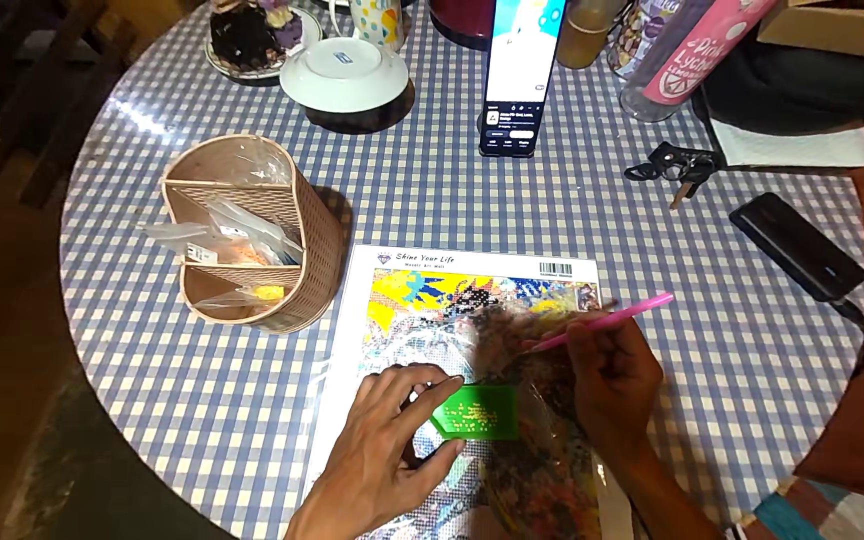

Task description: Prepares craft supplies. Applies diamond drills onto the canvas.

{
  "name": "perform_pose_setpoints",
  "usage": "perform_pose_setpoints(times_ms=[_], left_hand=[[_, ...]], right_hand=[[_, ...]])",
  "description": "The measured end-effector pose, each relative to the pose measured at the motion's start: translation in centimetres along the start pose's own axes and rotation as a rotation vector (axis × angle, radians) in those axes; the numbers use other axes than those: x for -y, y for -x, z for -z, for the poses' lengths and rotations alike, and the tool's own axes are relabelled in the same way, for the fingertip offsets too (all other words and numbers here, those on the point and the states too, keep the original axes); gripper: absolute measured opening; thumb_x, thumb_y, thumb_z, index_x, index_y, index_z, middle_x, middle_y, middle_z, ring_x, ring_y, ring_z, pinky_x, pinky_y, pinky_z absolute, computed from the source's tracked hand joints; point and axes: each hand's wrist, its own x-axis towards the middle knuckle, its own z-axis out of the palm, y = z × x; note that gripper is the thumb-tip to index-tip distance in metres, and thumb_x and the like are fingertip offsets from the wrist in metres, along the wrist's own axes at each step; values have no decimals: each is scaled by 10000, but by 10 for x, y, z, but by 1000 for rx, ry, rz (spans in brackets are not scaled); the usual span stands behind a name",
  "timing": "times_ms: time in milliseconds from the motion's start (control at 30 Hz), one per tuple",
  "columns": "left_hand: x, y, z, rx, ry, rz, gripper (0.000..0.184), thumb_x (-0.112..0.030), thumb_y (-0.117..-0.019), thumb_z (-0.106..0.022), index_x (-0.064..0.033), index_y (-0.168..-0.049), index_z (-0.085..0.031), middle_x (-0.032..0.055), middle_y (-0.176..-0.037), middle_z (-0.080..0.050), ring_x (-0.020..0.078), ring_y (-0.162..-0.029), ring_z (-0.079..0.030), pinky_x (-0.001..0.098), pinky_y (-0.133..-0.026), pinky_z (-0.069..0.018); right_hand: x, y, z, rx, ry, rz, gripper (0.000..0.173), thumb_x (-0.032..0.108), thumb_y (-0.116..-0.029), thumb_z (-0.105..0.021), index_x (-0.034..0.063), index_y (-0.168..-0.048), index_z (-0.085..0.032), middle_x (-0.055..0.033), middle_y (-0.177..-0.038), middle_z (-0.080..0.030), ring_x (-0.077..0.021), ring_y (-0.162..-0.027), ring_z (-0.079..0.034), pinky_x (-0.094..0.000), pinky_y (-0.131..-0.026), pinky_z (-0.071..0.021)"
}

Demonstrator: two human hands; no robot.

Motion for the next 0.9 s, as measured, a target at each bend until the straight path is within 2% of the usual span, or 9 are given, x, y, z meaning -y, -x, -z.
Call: perform_pose_setpoints(times_ms=[367, 533, 900], left_hand=[[1, 0, -1, -13, 2, -3, 497, -564, -932, -621, -295, -1346, -674, -49, -1271, -650, 93, -1066, -568, 333, -883, -413], [1, 0, -2, -19, 3, 1, 500, -572, -929, -617, -296, -1341, -678, -49, -1263, -653, 100, -1067, -575, 344, -887, -421], [1, 0, 0, -13, 9, 5, 496, -567, -932, -615, -291, -1340, -677, -45, -1263, -650, 100, -1075, -571, 336, -900, -419]], right_hand=[[-1, -1, 3, -166, 22, 93, 40, 145, -1061, -561, 128, -1080, -592, 71, -898, -737, -96, -776, -748, -287, -708, -669], [-1, -2, 4, -244, 7, 122, 52, 71, -1056, -529, 108, -1058, -565, 49, -854, -743, -135, -731, -761, -316, -675, -680], [0, -5, 5, -262, 27, 112, 52, 52, -1052, -512, 87, -1050, -550, 36, -836, -738, -137, -709, -755, -315, -669, -675]])
